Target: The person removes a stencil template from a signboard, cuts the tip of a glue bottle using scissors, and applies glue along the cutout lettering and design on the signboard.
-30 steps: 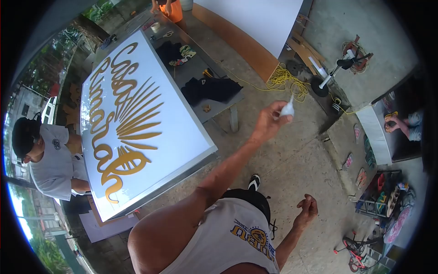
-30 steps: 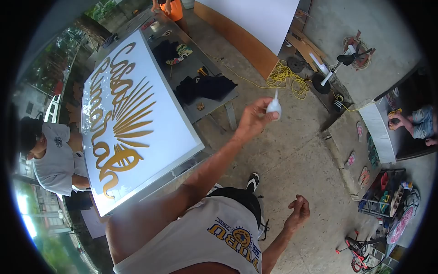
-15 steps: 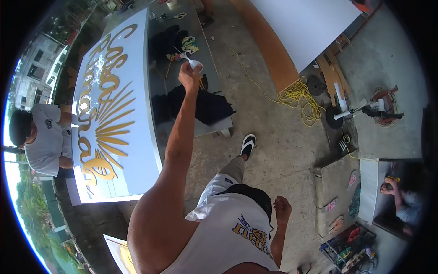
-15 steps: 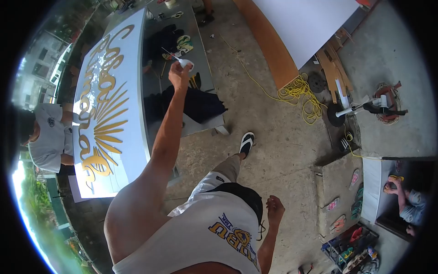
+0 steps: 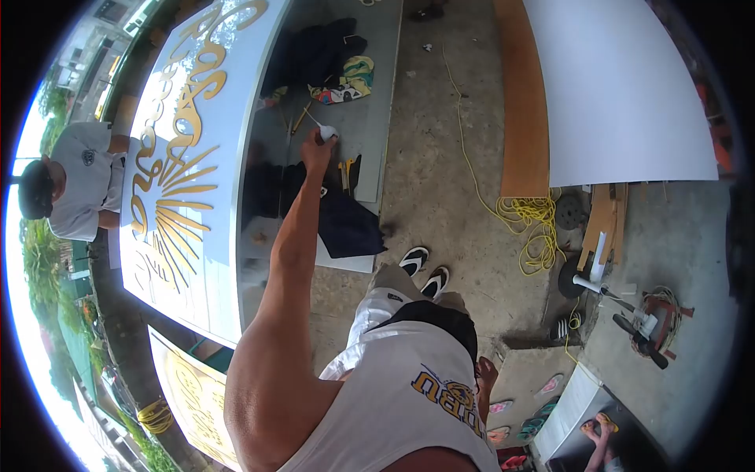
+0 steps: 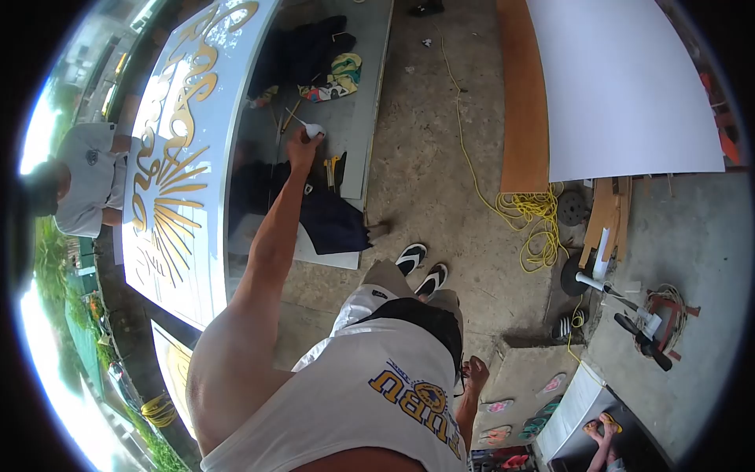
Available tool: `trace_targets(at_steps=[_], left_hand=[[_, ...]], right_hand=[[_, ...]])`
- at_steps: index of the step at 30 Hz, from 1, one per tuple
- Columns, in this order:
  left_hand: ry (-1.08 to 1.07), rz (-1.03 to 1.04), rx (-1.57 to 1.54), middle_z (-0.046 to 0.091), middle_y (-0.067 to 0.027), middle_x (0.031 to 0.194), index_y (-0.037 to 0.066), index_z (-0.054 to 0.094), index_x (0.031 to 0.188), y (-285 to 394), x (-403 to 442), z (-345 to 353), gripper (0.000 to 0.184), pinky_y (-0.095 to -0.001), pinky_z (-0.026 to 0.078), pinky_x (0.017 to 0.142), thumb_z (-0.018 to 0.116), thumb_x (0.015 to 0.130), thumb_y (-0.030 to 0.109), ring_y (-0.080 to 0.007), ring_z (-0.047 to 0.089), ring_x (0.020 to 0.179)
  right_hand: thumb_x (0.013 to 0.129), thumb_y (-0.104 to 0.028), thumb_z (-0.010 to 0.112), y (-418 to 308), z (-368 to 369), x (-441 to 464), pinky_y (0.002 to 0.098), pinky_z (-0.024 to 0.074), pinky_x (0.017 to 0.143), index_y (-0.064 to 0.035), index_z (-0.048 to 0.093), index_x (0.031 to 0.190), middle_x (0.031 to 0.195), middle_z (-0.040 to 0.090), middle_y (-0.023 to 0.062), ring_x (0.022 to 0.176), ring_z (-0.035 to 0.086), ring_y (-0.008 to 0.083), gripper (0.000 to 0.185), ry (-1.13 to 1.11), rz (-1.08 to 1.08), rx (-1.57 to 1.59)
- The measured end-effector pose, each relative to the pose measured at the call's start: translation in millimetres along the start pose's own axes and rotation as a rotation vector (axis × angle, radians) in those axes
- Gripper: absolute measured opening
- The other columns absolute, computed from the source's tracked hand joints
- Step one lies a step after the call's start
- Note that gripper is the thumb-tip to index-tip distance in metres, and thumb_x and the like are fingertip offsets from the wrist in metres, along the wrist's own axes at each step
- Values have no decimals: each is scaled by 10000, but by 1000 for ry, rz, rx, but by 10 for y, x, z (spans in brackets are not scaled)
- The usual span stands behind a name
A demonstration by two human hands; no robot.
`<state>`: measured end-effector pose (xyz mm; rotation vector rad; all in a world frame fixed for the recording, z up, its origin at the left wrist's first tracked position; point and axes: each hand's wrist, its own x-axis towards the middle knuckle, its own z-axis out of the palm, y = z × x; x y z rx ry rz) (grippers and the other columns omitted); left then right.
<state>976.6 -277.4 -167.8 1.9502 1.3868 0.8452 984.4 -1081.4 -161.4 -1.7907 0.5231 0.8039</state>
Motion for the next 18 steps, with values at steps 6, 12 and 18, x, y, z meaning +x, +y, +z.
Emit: trace_targets(at_steps=[6,12,18], left_hand=[[-26,22,-91,730,-139,1016,3,593,1251,-73,21,79,527,-355,542,819,781,778,141,-247,721,934],[387,-56,26,645,-189,1167,-19,491,1340,520,-634,-281,588,-416,528,865,462,760,-116,-379,639,988],[541,99,402,634,-69,1042,74,521,1359,2037,-1373,-141,473,-310,496,710,545,903,-48,-196,585,791]], right_hand=[[856,-97,661,-449,-221,1227,252,301,481,-86,647,713,614,435,-85,555,411,33,144,-169,-54,-98],[858,-125,705,-1390,-207,2114,240,375,499,-57,706,793,662,557,-48,569,494,59,94,-98,-84,-109],[903,-83,637,-2358,-101,3007,307,530,508,-1,692,1011,728,666,88,562,625,165,147,-233,163,-15]])
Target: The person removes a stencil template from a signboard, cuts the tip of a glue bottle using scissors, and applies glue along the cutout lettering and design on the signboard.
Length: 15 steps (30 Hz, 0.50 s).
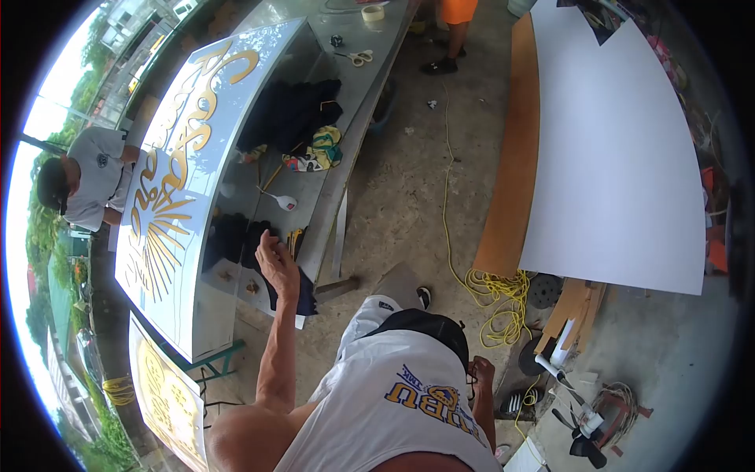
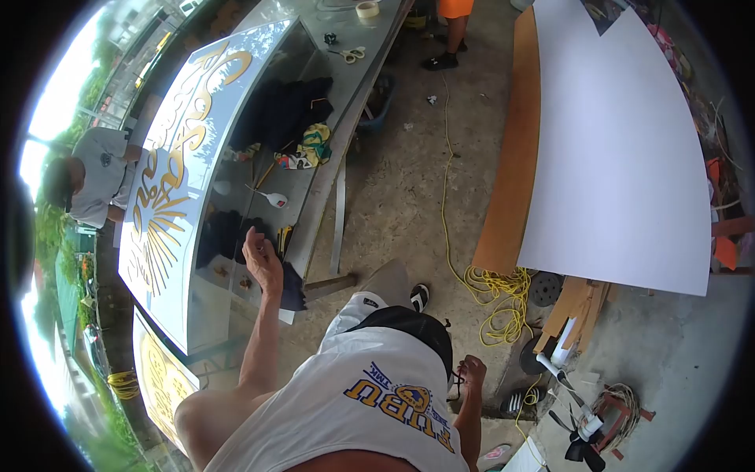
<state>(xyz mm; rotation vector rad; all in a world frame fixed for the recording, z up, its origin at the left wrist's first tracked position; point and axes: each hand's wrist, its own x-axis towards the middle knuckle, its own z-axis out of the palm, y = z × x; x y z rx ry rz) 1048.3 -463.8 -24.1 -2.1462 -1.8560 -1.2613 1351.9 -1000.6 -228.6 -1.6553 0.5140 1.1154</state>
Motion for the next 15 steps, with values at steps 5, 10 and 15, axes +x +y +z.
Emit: trace_targets(at_steps=[5,10,15], left_hand=[[-162,-108,-264,580,-70,947,50,594,1158,830,172,396,204,-316,451,658,560,958,34,-180,549,778],[155,-463,-233,574,-70,981,37,583,1160,203,598,695,278,-301,466,816,557,886,-2,-182,565,869],[-48,-526,-230,609,-127,1257,44,528,1363,-566,845,600,590,-345,473,988,606,780,-3,-248,600,1144]], right_hand=[[903,-103,638,-1057,446,480,302,527,549,-18,717,973,742,679,86,602,643,165,135,-40,-118,-386],[929,-189,655,-2627,1847,952,341,530,717,-16,711,1050,836,705,115,751,681,210,218,-175,-882,-920],[954,-145,645,-4765,4110,161,311,503,693,-37,708,1074,868,683,93,721,626,175,173,-456,-1219,-825]])
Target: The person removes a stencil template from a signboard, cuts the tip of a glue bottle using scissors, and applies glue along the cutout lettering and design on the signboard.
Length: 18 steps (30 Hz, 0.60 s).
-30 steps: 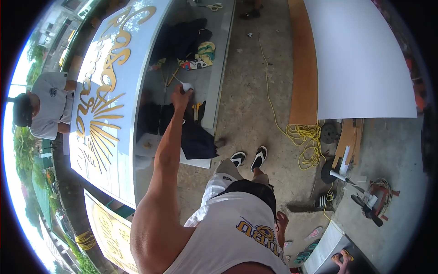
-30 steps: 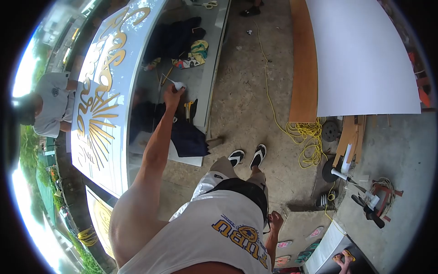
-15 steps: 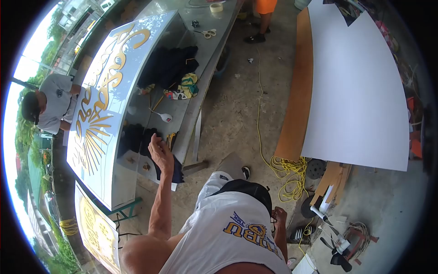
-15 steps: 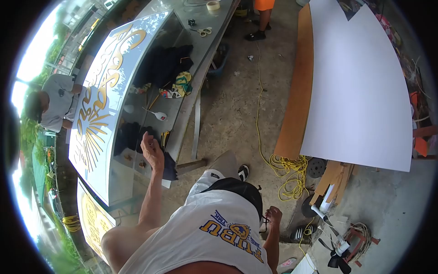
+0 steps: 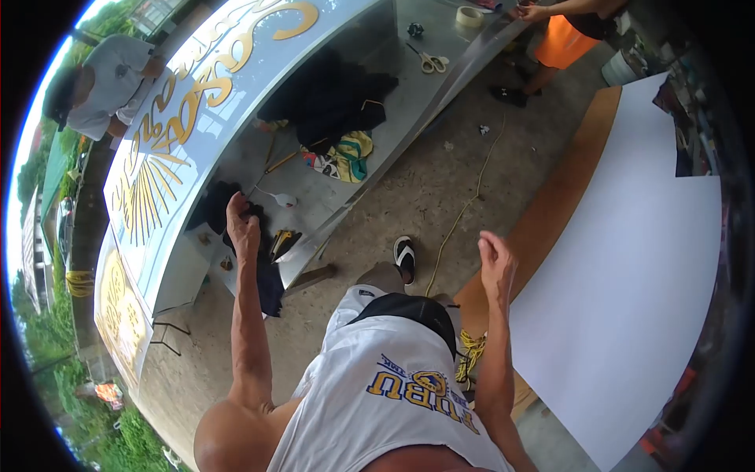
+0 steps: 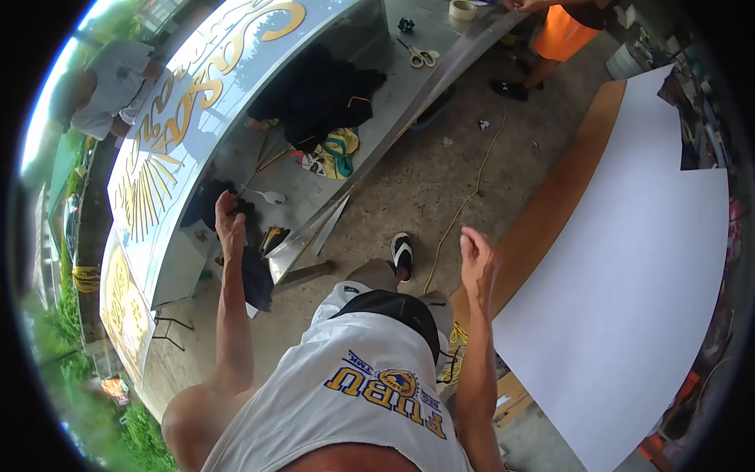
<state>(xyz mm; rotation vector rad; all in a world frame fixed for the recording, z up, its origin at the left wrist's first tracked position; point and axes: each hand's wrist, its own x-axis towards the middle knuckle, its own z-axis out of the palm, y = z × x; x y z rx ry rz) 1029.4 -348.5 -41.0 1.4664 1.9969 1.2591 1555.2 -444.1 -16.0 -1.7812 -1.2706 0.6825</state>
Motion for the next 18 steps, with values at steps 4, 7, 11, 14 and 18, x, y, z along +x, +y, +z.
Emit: trace_targets(at_steps=[4,7,11,14,18], left_hand=[[-214,-100,6,557,-158,1390,54,475,1441,-84,321,-90,707,-379,445,1064,653,758,17,-285,537,1294],[-405,-110,64,498,-173,1469,58,431,1482,-49,406,-64,782,-420,421,1102,707,751,28,-301,478,1363],[-270,-128,33,513,-149,1464,63,456,1468,-155,584,-18,716,-399,427,1100,641,786,-50,-276,488,1356],[-153,-211,7,525,-122,1458,68,487,1451,-8,602,-109,689,-365,415,1112,567,789,-104,-250,480,1365],[-203,-324,-121,506,-108,1468,59,462,1466,93,577,-106,743,-364,402,1122,567,746,-93,-245,466,1371]], right_hand=[[930,-108,655,-819,88,1681,336,488,642,-44,719,1040,821,668,108,677,609,201,142,-70,-427,-77],[909,-145,665,-1108,421,2858,342,512,667,-38,726,1032,828,704,146,711,665,240,174,-172,-576,-209],[870,-207,660,-1044,1154,4402,391,544,789,-52,733,1030,916,738,154,868,720,300,234,-360,-588,-294],[846,-249,671,-826,1723,5400,425,537,821,-59,734,1019,913,737,161,918,709,339,264,-472,-603,-458],[840,-370,678,-640,2259,5996,475,505,914,-31,707,1114,1099,696,251,1099,642,424,437,-554,-433,-871]])
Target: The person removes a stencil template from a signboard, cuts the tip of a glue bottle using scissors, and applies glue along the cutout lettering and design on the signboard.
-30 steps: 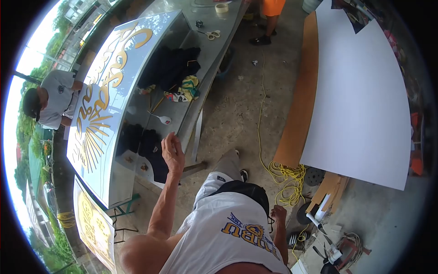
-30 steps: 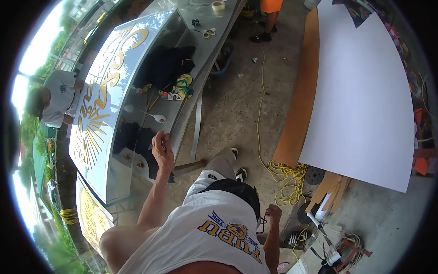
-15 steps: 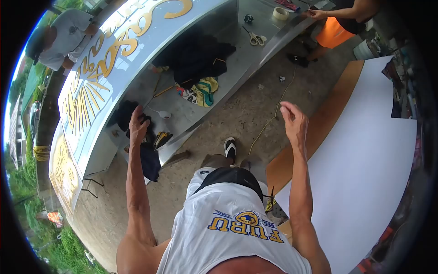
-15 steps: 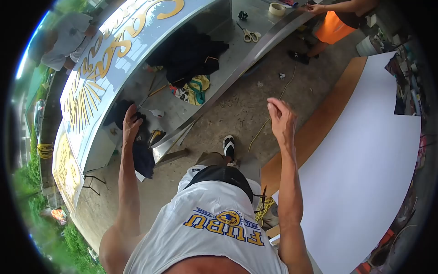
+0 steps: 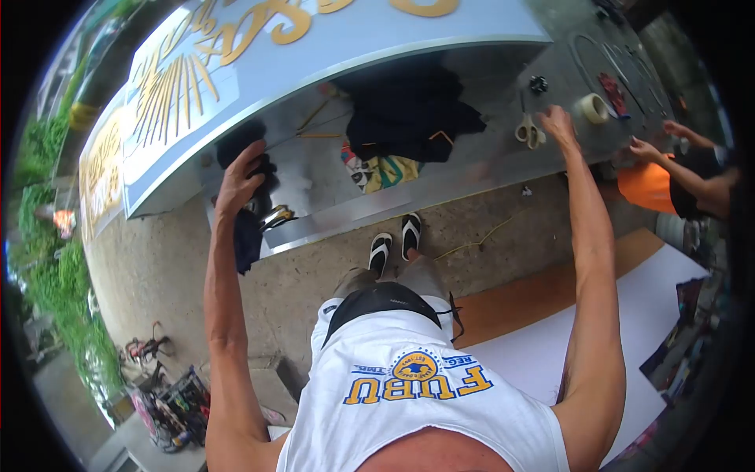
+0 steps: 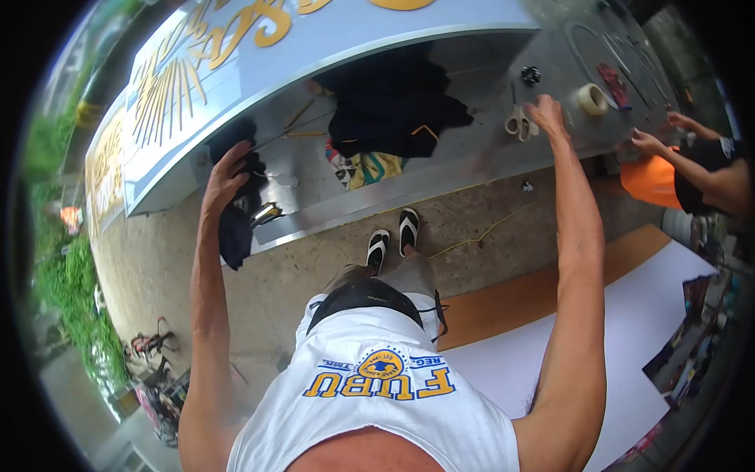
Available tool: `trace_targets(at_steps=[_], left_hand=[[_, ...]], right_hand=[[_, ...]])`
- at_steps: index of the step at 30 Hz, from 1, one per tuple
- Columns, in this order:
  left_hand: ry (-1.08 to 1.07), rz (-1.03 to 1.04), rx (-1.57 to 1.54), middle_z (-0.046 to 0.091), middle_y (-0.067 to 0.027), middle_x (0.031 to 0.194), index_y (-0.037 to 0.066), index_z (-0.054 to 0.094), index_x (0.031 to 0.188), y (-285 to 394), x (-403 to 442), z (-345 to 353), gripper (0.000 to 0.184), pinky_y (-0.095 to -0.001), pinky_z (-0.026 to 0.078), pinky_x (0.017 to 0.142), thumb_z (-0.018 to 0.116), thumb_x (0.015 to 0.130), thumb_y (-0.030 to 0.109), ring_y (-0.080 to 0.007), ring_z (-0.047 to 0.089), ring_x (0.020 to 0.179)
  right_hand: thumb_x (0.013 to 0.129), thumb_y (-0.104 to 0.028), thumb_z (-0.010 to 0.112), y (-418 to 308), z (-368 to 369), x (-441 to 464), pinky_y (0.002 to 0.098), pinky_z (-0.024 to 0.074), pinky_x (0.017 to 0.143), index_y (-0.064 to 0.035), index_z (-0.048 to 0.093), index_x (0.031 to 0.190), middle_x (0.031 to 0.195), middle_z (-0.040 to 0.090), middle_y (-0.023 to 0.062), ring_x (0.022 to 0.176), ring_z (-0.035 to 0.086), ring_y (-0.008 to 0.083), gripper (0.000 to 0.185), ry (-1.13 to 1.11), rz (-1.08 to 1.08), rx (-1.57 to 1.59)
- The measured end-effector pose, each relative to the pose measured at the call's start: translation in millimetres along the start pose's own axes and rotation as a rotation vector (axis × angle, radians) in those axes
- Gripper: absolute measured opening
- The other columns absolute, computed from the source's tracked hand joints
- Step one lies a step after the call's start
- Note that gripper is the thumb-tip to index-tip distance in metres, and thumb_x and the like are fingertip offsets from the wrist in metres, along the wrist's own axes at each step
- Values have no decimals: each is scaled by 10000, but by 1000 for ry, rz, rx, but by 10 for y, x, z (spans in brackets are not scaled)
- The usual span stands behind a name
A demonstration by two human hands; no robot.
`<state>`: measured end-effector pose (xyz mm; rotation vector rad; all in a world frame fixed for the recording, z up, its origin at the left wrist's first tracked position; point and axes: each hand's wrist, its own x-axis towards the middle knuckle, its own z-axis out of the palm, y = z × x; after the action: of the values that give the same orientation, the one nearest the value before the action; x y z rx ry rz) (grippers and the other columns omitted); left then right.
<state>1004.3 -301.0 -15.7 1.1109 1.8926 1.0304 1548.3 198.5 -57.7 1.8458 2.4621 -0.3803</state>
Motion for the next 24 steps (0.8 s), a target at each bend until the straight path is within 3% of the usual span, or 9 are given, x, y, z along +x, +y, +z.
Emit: trace_targets(at_steps=[2,7,12,14,15,17,20,21,24], left_hand=[[-17,-184,-97,479,-132,1488,74,449,1473,130,-86,151,776,-397,397,1127,702,742,14,-344,448,1376],[19,-201,62,460,-177,1501,130,430,1493,66,-32,540,927,-445,409,1130,830,659,76,-395,473,1353],[-75,-252,212,580,-157,1394,123,542,1407,-194,17,628,804,-410,467,1062,859,668,122,-348,552,1287],[-114,-146,131,617,-112,1367,109,630,1311,-367,-12,668,633,-390,489,1015,841,714,117,-304,599,1238],[-92,-35,151,655,-83,1321,97,683,1229,-459,-19,699,458,-373,503,983,790,784,101,-265,643,1178],[-93,-48,131,675,-84,1285,88,699,1197,-554,-2,731,402,-368,505,970,778,804,114,-263,650,1166],[-45,-55,134,725,-78,1172,65,732,1102,-379,-23,782,264,-352,512,938,745,854,155,-252,680,1084],[-48,-69,136,730,-75,1146,61,732,1089,-369,-9,774,257,-349,517,916,748,855,167,-250,686,1040],[-10,31,105,737,-93,1040,54,717,1101,-399,-18,765,265,-352,533,834,738,883,204,-239,690,911]], right_hand=[[802,-561,693,180,381,341,501,447,1017,62,615,1258,1255,625,294,1239,568,425,776,-56,29,1],[795,-548,705,90,764,382,499,474,914,-40,668,1124,1182,673,215,1122,621,431,607,-164,123,-18],[787,-463,724,406,1115,729,455,508,819,-29,692,1055,1028,719,191,985,676,410,511,-66,19,65],[835,-325,708,560,1281,873,367,514,698,10,701,1008,816,706,114,796,688,235,377,-16,-30,370],[835,-325,708,481,1222,831,367,514,698,10,701,1008,816,706,114,796,688,235,377,-13,-34,372],[872,-257,684,331,967,629,309,493,664,1,698,1024,786,679,66,758,650,150,300,11,4,675],[893,-241,671,372,756,572,302,521,728,2,702,1055,866,679,75,821,675,201,294,-34,227,970],[893,-241,671,321,625,440,302,521,728,2,702,1055,866,679,75,821,675,201,294,-19,222,976],[922,-221,655,-129,39,-493,253,521,735,1,656,1148,945,674,89,823,650,149,317,-89,85,1582]])
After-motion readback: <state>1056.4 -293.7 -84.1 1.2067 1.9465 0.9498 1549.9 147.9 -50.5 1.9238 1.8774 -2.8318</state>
